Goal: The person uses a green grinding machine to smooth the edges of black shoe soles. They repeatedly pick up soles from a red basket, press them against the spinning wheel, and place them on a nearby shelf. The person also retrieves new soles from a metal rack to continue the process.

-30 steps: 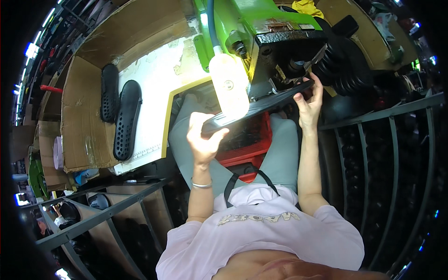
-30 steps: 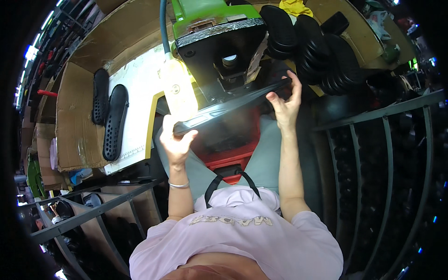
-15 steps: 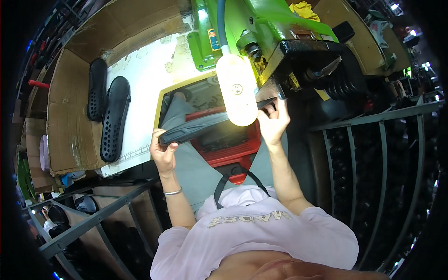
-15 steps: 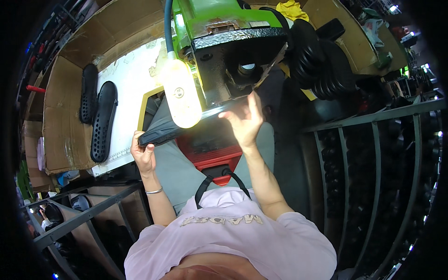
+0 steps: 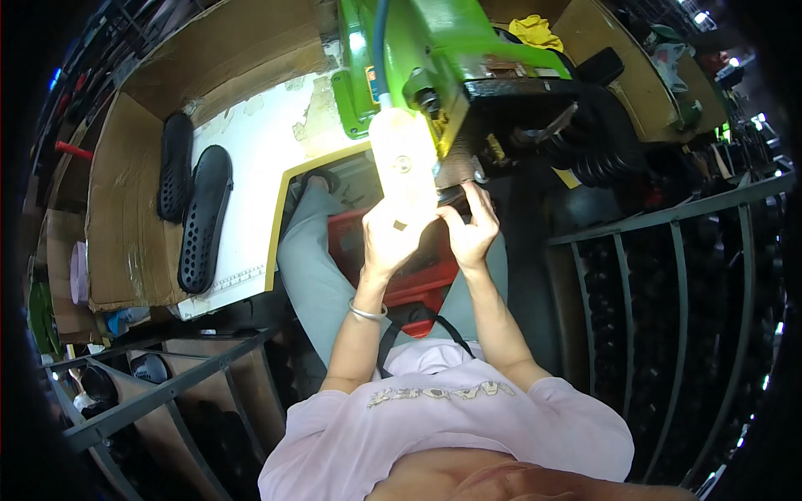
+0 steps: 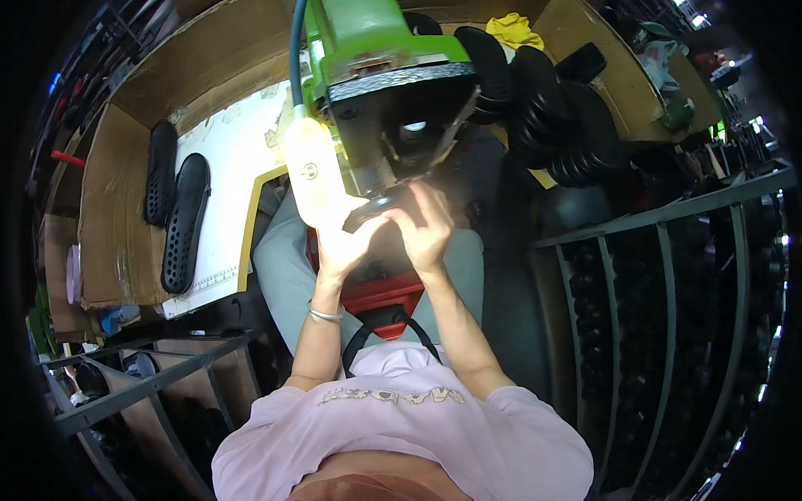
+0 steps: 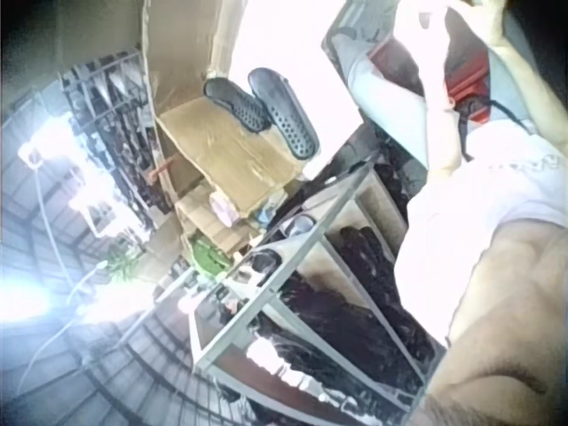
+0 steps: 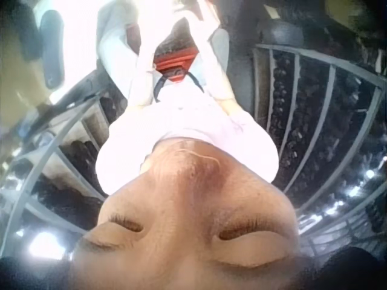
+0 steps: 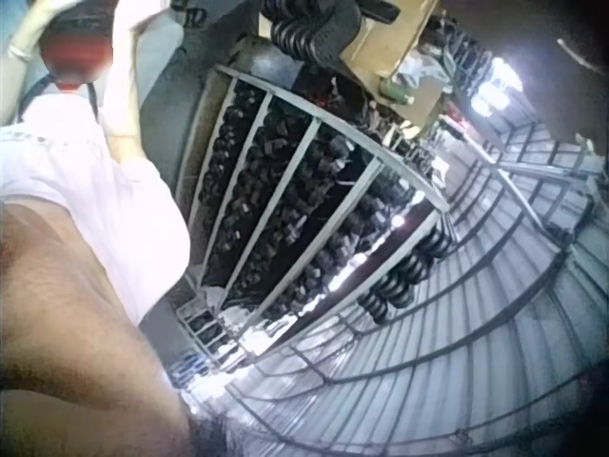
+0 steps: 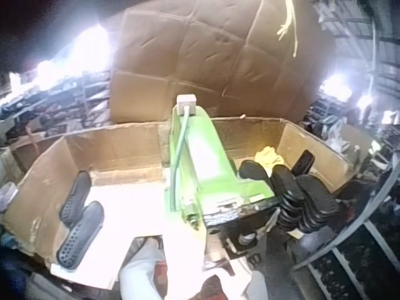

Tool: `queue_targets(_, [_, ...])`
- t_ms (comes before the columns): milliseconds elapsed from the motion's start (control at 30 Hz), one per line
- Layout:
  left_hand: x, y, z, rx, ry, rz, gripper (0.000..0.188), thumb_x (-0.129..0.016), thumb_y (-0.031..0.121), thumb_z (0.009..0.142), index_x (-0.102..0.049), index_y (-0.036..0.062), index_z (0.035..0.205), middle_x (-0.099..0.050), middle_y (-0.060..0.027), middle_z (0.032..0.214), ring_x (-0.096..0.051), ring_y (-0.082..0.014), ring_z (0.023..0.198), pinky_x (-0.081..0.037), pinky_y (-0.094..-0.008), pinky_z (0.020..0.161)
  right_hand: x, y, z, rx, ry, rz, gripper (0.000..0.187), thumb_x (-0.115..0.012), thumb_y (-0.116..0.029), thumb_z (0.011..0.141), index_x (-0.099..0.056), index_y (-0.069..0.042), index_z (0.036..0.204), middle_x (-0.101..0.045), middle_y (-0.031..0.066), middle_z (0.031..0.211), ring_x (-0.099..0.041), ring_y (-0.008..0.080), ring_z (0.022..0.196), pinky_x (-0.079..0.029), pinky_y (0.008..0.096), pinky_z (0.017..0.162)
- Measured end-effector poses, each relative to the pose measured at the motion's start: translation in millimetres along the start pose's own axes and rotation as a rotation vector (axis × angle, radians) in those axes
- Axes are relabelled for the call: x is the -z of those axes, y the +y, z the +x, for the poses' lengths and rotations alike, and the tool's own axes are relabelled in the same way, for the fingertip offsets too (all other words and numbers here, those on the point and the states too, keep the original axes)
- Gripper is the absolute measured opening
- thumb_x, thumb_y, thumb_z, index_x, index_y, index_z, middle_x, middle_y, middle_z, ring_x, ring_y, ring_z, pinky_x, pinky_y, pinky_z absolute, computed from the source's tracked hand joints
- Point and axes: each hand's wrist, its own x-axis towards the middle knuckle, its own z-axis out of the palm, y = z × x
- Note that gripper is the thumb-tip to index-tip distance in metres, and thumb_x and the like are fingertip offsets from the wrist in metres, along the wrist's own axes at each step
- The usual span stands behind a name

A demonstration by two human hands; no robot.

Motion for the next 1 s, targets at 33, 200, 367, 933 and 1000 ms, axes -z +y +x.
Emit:
queue_targets(33, [-5, -1, -1, 0.057, 0.002, -0.074, 0.028, -0.081, 0.009, 0.071, -0.066, 0.0013, 0.094, -0.067, -0.0077, 0.084, -0.063, -0.0172, 0.078, -0.051, -0.0298, 0.076, 2, 2, 0, -0.108, 0.006, 0.126, 0.046, -0.082, -0.011, 0.068, -0.064, 0.004, 0.108, -0.067, 0.015, 0.101, -0.063, 0.0257, 0.09, -0.049, 0.0332, 0.081])
queue_targets(200, [-41, -14, -29, 0.287, 0.16, -0.519, 0.026, -0.074, -0.004, 0.076, -0.061, -0.001, 0.099, -0.063, -0.0046, 0.093, -0.058, -0.0122, 0.086, -0.047, -0.0263, 0.079, 6, 91, -83, -0.789, -0.229, 0.745, 0.053, -0.074, -0.037, 0.083, -0.059, 0.001, 0.117, -0.06, 0.0048, 0.112, -0.054, 0.0135, 0.1, -0.043, 0.0289, 0.086])
queue_targets(367, [-49, -20, -44, 0.267, 0.307, -0.474, 0.026, -0.073, -0.002, 0.078, -0.06, -0.0018, 0.101, -0.062, -0.005, 0.096, -0.057, -0.0122, 0.088, -0.046, -0.0255, 0.081, 17, 104, -143, -1.349, -0.276, 1.301, 0.071, -0.072, -0.036, 0.083, -0.036, -0.018, 0.141, -0.045, 0.0087, 0.135, -0.043, 0.0301, 0.126, -0.042, 0.0536, 0.095])
queue_targets(933, [-37, -17, -33, 0.234, 0.334, -0.537, 0.022, -0.069, -0.008, 0.078, -0.057, -0.0014, 0.094, -0.061, -0.006, 0.089, -0.059, -0.0115, 0.08, -0.05, -0.0239, 0.074, 67, 91, -99, -1.096, 0.095, 0.639, 0.061, -0.072, -0.007, 0.081, -0.046, -0.012, 0.136, -0.057, 0.0087, 0.122, -0.061, 0.0199, 0.101, -0.054, 0.0344, 0.07])
queue_targets(1000, [-31, -30, -36, 0.208, 0.32, -0.484, 0.026, -0.069, -0.008, 0.078, -0.058, -0.0036, 0.101, -0.063, -0.0078, 0.093, -0.06, -0.0113, 0.077, -0.05, -0.0225, 0.07, 84, 91, -76, -0.921, 0.116, 0.406, 0.059, -0.074, -0.001, 0.076, -0.053, -0.007, 0.131, -0.057, 0.0103, 0.124, -0.061, 0.0172, 0.097, -0.053, 0.0288, 0.073])
